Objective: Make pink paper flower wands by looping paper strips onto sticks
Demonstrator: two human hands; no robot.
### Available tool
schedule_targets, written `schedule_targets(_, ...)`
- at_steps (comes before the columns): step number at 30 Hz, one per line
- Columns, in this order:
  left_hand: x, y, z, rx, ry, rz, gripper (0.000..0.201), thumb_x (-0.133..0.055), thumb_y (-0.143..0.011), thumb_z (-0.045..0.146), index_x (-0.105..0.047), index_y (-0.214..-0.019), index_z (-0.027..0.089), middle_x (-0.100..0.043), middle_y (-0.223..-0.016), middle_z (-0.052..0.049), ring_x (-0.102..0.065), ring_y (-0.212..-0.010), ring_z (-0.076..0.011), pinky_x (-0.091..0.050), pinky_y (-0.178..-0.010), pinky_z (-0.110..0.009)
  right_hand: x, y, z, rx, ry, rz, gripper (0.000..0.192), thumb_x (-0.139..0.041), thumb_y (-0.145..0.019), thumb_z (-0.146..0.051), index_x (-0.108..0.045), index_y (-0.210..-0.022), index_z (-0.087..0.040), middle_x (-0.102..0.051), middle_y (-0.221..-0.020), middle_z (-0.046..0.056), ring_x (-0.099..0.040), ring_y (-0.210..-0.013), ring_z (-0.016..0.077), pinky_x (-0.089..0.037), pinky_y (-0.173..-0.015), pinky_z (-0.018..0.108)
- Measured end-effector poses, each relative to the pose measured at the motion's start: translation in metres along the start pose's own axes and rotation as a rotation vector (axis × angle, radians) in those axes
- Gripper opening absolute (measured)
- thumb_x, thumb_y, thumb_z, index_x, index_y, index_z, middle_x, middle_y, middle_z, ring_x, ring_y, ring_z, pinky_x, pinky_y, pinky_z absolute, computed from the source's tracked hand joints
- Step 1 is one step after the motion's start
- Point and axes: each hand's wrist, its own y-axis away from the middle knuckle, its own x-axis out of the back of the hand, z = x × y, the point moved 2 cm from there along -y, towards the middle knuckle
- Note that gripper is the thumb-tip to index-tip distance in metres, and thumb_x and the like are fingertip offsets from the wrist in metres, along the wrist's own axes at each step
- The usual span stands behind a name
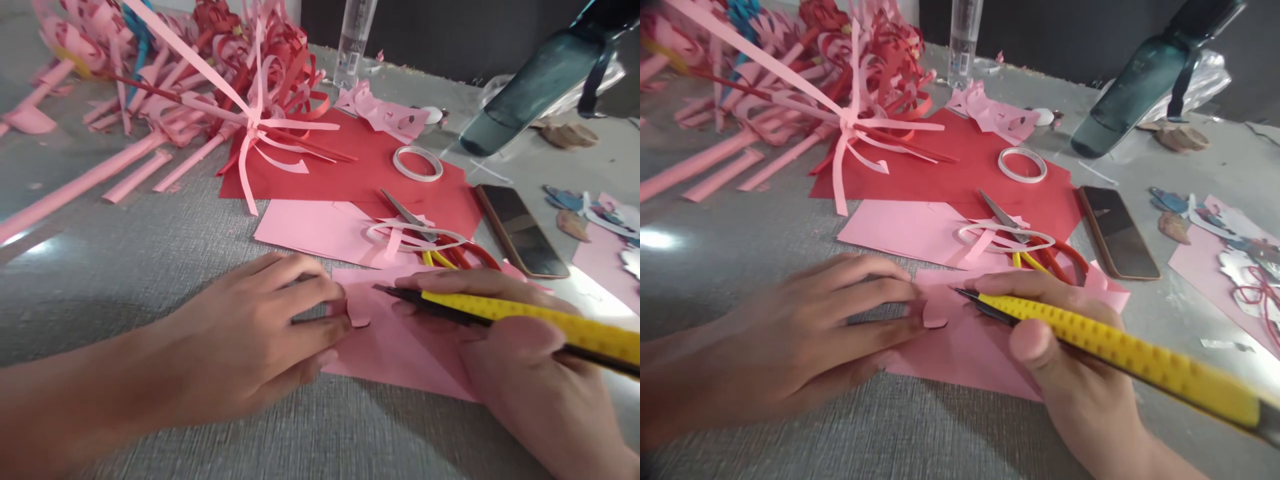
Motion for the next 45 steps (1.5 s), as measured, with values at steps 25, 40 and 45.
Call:
schedule_targets(25,0.002,-0.001,-0.001,0.052,0.033,0.014,0.024,-0.06,-0.094,0.019,-0.071,-0.116,0.021,-0.07,-0.114,-0.007,-0.062,-0.105,-0.0259,-0.055,-0.088,-0.041,-0.028,-0.044,0.0,-0.176,-0.178,-0.195,0.019,-0.086,-0.077,-0.037,-0.072,-0.088,-0.031,-0.073,-0.075,-0.001,-0.067,-0.06,0.0165,-0.054,-0.049,0.025)
schedule_targets(40,0.001,-0.001,0.0,0.078,0.06,0.019,0.02,-0.056,-0.098,0.02,-0.071,-0.112,0.019,-0.072,-0.108,-0.006,-0.061,-0.107,-0.0271,-0.054,-0.093,-0.046,-0.029,-0.047,-0.002,-0.12,-0.121,-0.228,0.017,-0.087,-0.075,-0.035,-0.073,-0.081,-0.028,-0.072,-0.073,-0.001,-0.065,-0.059,0.0161,-0.053,-0.048,0.025)
schedule_targets(45,0.0,-0.001,-0.001,0.075,0.056,0.011,0.02,-0.055,-0.099,0.02,-0.072,-0.11,0.019,-0.071,-0.108,-0.007,-0.061,-0.108,-0.0272,-0.055,-0.094,-0.046,-0.029,-0.046,-0.001,-0.106,-0.085,-0.208,0.017,-0.086,-0.076,-0.036,-0.072,-0.078,-0.028,-0.07,-0.072,-0.003,-0.064,-0.06,0.0134,-0.051,-0.052,0.023)
